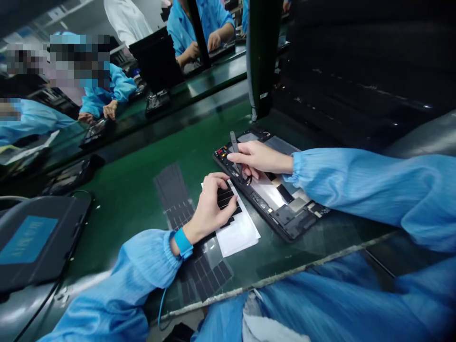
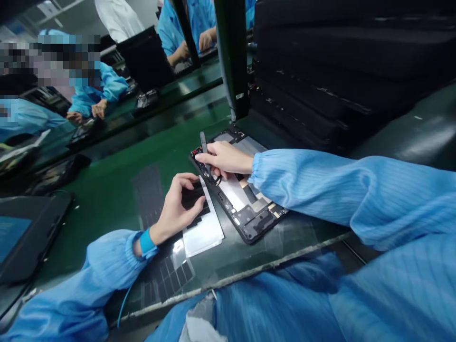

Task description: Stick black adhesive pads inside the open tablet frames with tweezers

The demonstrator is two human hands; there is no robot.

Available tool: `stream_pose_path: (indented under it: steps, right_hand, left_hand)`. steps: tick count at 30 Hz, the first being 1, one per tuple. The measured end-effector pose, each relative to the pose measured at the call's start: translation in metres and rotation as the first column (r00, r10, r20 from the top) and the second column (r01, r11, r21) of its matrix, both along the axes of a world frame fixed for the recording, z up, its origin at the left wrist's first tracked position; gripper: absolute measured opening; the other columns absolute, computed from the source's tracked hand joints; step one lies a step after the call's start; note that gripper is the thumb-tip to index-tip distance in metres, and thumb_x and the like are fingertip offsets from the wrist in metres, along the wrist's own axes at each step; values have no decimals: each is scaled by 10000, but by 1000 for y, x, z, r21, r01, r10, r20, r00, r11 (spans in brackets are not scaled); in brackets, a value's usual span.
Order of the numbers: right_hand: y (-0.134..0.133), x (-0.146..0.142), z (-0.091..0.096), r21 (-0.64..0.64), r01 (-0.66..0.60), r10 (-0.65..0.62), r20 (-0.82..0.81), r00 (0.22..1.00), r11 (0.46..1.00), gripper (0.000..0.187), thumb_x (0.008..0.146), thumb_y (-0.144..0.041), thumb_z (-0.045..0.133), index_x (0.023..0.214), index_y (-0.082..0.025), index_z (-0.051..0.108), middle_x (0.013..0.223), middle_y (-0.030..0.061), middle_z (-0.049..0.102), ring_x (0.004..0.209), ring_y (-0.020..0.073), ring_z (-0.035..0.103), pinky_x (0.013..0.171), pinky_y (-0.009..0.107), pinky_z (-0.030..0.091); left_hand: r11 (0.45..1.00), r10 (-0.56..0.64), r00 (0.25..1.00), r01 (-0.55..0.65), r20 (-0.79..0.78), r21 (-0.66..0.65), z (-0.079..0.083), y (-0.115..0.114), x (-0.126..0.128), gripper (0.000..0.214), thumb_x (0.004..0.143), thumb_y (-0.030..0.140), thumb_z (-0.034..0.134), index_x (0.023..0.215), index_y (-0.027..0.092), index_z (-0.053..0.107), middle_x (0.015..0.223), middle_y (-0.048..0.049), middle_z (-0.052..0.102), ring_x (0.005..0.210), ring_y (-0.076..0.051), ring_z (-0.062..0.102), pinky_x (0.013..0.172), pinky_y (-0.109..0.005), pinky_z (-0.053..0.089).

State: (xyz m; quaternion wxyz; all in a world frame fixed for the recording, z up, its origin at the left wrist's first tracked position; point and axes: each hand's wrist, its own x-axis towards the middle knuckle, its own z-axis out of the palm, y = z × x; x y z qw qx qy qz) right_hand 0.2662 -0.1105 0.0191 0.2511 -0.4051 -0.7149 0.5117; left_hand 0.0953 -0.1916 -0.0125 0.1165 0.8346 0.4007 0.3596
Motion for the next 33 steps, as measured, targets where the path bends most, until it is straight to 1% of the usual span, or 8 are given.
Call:
stream_pose_path:
  steps: [4,9,13,21,26,29,33]
  right_hand:
    - [0,2,0,35,16,-16,21,1000,999,217,928,-281,455,751,-155,444,449,-42,512,296,89,464,256,171,318]
    - [1,1,0,31,37,-37,13,999,999,229,925,-306,469,753,-156,444,439,-42,512,277,79,448,247,163,293]
    - [0,1,1,36,52,-52,5,999,998,237,918,-329,481,757,-158,447,442,-42,513,271,78,446,239,166,292]
    - [0,0,1,45,65,-66,22,998,997,237,928,-307,462,742,-161,442,442,-37,515,277,78,443,252,179,302]
    - [0,1,1,75,69,-71,29,997,995,257,917,-321,486,725,-159,432,448,-43,514,273,63,439,252,161,298]
    - [-2,1,0,111,61,-66,43,997,992,235,921,-304,472,739,-161,429,455,-47,512,276,67,445,255,160,297]
    - [-3,0,-1,144,56,-61,34,998,988,214,918,-317,466,765,-173,423,450,-54,502,270,74,427,257,174,281]
  left_hand:
    - [998,-57,996,58,-71,19,3,-2,-3,263,745,131,570,847,202,338,1018,-81,509,939,-164,491,794,-314,435]
    - [992,-97,987,106,-131,63,3,-4,-2,261,754,107,572,839,205,345,1041,-86,542,958,-171,489,797,-329,436]
    - [990,-113,978,125,-175,58,3,-5,-2,238,762,93,548,815,212,348,1068,-90,573,973,-195,497,804,-372,435]
    - [981,-193,961,196,-199,-8,2,-5,-4,222,748,39,504,797,215,379,1104,-62,621,960,-187,480,775,-366,464]
    - [973,-224,957,229,-185,4,1,-5,-4,228,745,13,490,760,208,373,1072,-56,636,936,-172,498,759,-338,483]
    - [978,-199,955,207,-219,13,3,-7,-3,218,749,21,485,757,207,371,1089,-61,629,961,-185,499,785,-359,484]
    - [993,-77,944,103,-319,65,7,-10,2,173,765,63,481,797,203,384,1146,-102,596,989,-218,502,790,-394,487]
